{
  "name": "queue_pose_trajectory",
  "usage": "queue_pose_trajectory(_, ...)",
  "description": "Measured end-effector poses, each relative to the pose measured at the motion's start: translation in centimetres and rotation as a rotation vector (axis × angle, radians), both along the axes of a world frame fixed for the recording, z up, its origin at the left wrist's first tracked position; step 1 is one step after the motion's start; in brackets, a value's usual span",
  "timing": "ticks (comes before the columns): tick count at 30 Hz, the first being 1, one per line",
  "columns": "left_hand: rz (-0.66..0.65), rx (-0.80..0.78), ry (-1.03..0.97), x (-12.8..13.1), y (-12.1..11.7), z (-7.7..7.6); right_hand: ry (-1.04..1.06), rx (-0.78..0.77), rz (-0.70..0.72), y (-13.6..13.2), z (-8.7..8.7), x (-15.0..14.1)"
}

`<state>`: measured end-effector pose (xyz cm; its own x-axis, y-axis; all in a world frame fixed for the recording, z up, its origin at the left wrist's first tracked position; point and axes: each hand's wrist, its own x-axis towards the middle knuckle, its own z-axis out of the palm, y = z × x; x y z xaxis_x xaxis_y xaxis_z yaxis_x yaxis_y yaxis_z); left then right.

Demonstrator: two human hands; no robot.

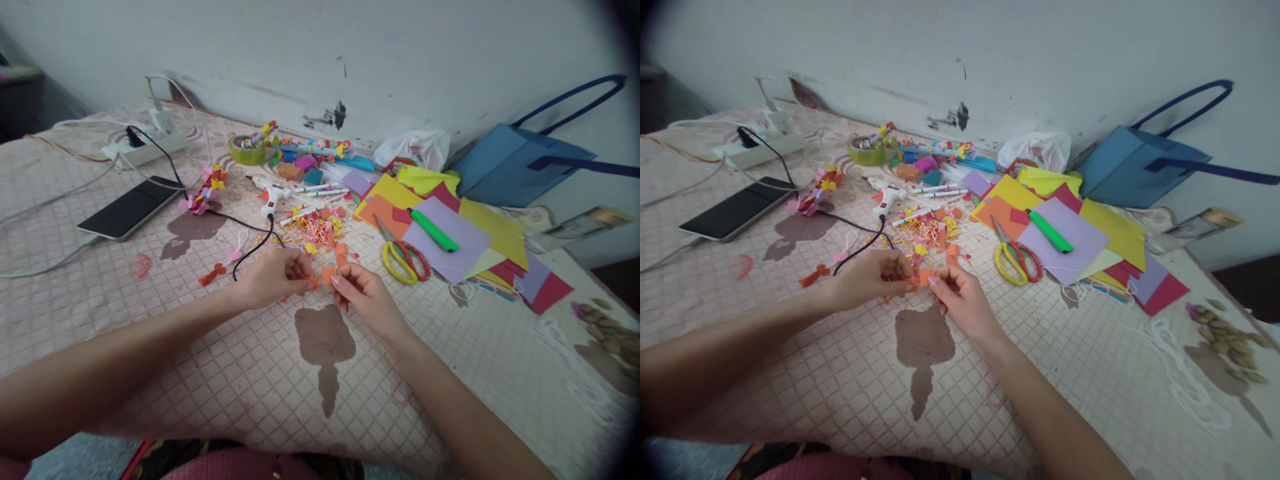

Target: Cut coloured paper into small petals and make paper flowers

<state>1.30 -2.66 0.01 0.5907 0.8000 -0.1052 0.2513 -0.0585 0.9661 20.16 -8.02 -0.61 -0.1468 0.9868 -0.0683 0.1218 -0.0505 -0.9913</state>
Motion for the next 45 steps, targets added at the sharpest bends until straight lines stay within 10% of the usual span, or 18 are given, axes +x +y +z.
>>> queue_pose_trajectory(14,0.024,-0.530,-0.234,-0.26,-0.31,0.48,-0.094,0.056,0.031,-0.08,0.16,-0.42)
queue_pose_trajectory(24,0.019,-0.382,-0.129,-0.40,-0.20,0.62,-0.124,0.016,0.202,-0.06,0.44,0.03)
queue_pose_trajectory(45,0.049,-0.504,-0.181,-0.25,-0.41,0.31,-0.059,-0.011,0.114,-0.01,0.18,-0.29)
